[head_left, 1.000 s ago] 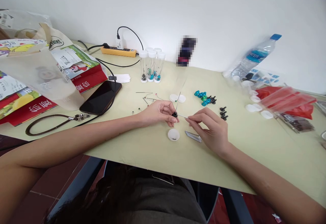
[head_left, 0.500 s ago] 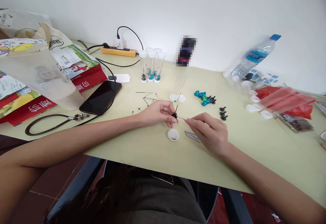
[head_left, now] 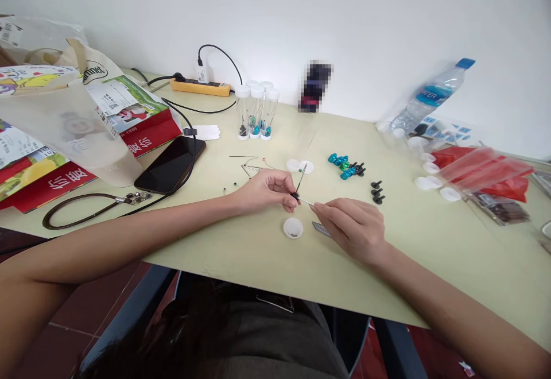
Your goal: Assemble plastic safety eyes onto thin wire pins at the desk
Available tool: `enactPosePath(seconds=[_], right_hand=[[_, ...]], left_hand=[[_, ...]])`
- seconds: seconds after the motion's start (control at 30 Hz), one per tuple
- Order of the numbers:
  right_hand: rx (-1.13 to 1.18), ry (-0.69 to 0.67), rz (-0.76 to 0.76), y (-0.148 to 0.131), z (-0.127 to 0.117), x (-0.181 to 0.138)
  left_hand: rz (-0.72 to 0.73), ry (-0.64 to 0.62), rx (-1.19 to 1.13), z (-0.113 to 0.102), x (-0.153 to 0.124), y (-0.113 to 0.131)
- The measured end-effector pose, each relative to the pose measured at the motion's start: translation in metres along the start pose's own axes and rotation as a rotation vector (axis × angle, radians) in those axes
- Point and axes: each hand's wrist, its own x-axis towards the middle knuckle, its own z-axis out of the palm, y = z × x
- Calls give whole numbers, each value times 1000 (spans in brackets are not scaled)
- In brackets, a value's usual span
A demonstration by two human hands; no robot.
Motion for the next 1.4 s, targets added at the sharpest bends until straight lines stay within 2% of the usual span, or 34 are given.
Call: enactPosePath(seconds=[0.17,0.47,0.6,0.73,0.83,0.93,1.07,1.17,1.3,1.4], right_hand=[[169,-51,226,-5,-1,2],[889,-149,913,-15,-2,11],[1033,-169,1034,-14,-2,14],[1062,-174,1041,-12,1,13],[1041,-180,990,-11,5,11],[881,-174,848,-9,7,9],[522,-94,576,-3,6,8],[392,-59,480,1,3,8],[404,-64,481,2,2,9],[481,-90,577,1,3,8]], left_hand=[[68,46,74,4,-2,0],[101,90,333,8,-4,7],[119,75,385,10,-4,9],[103,136,388,12,-4,8],[83,160,359,11,-3,8],[66,168,317,8,-2,7],[56,220,266,4,-1,5],[48,210,242,4,0,4],[41,191,260,5,0,5],[36,175,262,5,0,6]])
